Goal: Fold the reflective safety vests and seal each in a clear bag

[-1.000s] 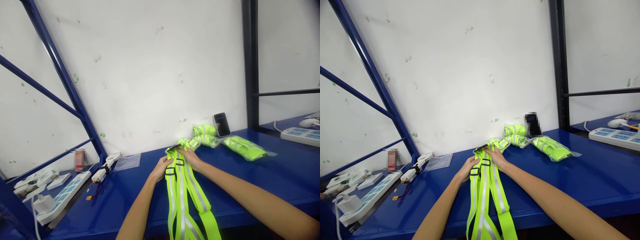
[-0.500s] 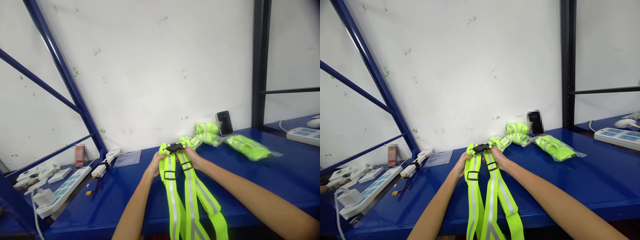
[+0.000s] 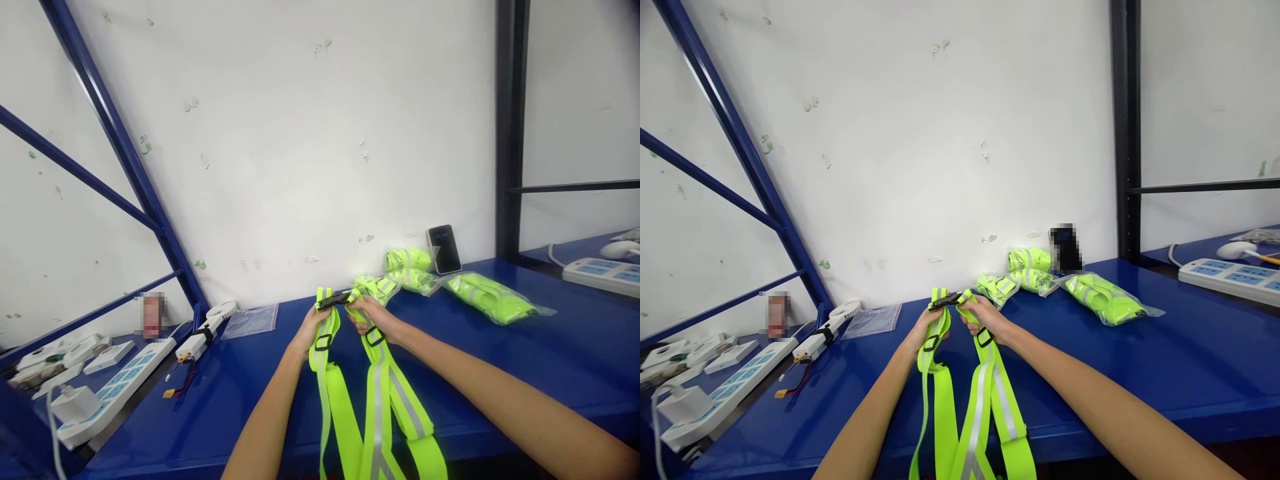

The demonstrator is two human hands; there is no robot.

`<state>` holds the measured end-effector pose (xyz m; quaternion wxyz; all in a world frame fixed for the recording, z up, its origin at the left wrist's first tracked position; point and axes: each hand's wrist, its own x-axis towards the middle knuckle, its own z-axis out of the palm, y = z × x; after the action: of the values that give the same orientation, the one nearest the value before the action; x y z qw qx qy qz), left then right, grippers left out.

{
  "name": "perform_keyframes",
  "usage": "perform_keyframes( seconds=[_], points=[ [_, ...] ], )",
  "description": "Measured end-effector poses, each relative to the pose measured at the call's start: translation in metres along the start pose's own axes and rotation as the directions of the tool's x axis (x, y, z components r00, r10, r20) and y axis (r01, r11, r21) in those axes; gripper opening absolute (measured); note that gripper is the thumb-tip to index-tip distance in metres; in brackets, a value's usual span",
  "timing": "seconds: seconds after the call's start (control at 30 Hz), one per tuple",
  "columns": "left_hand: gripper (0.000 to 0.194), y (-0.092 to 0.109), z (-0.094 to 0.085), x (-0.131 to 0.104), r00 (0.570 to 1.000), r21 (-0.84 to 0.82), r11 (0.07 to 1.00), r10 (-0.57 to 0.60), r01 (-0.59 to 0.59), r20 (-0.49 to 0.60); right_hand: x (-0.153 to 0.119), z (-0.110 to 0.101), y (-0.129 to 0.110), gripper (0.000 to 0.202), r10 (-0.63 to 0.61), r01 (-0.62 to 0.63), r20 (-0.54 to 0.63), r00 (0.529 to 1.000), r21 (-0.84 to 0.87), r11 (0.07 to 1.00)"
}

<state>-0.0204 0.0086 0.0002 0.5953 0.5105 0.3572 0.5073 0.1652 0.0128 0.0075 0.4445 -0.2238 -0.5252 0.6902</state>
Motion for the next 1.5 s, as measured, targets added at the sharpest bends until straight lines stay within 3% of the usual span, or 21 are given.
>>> perform_keyframes(
  seconds=[0.13,0.3,0.47,0.67,0.77,0.9,1.1,1.33,1.5],
  points=[
    [0.051,-0.003,0.0,-0.002,0.999,0.108,0.994,-0.002,-0.003,0.042,-0.008,0.003,-0.011,0.024,0.006,0.001,0.15,0.989,-0.044,0.999],
    [0.05,-0.002,0.003,-0.007,0.999,0.086,0.995,-0.046,0.047,-0.008,-0.013,0.004,-0.02,0.031,0.044,-0.043,0.253,0.966,-0.007,0.999],
    [0.053,-0.001,0.016,-0.011,1.0,0.067,0.998,-0.016,0.017,-0.017,-0.01,0.003,-0.017,0.023,-0.051,0.053,0.182,0.982,-0.006,0.999],
    [0.043,0.003,0.023,-0.015,0.986,0.205,0.973,0.074,-0.103,0.147,-0.002,-0.002,-0.003,0.032,-0.161,0.177,0.097,0.982,-0.193,0.965],
    [0.04,0.003,0.02,-0.016,0.98,0.293,0.944,0.108,-0.155,0.169,0.002,-0.007,0.003,0.04,-0.271,0.261,0.023,0.962,-0.368,0.892],
    [0.038,-0.002,0.02,-0.014,0.987,0.273,0.95,0.134,-0.153,0.088,0.002,-0.01,0.011,0.028,-0.401,0.339,0.019,0.916,-0.573,0.746],
    [0.033,-0.006,0.026,-0.012,0.99,0.202,0.97,0.139,-0.134,-0.007,0.003,-0.008,0.026,0.017,-0.434,0.303,-0.079,0.898,-0.603,0.738],
    [0.027,-0.016,0.022,-0.006,0.966,0.295,0.953,0.141,-0.072,-0.218,0.004,-0.006,0.026,0.013,-0.369,0.316,0.006,0.929,-0.531,0.787],
    [0.03,-0.017,0.011,-0.001,0.973,0.333,0.924,0.22,-0.187,-0.064,0.009,-0.007,0.018,0.018,-0.408,0.374,0.039,0.912,-0.488,0.789]
  ],
)
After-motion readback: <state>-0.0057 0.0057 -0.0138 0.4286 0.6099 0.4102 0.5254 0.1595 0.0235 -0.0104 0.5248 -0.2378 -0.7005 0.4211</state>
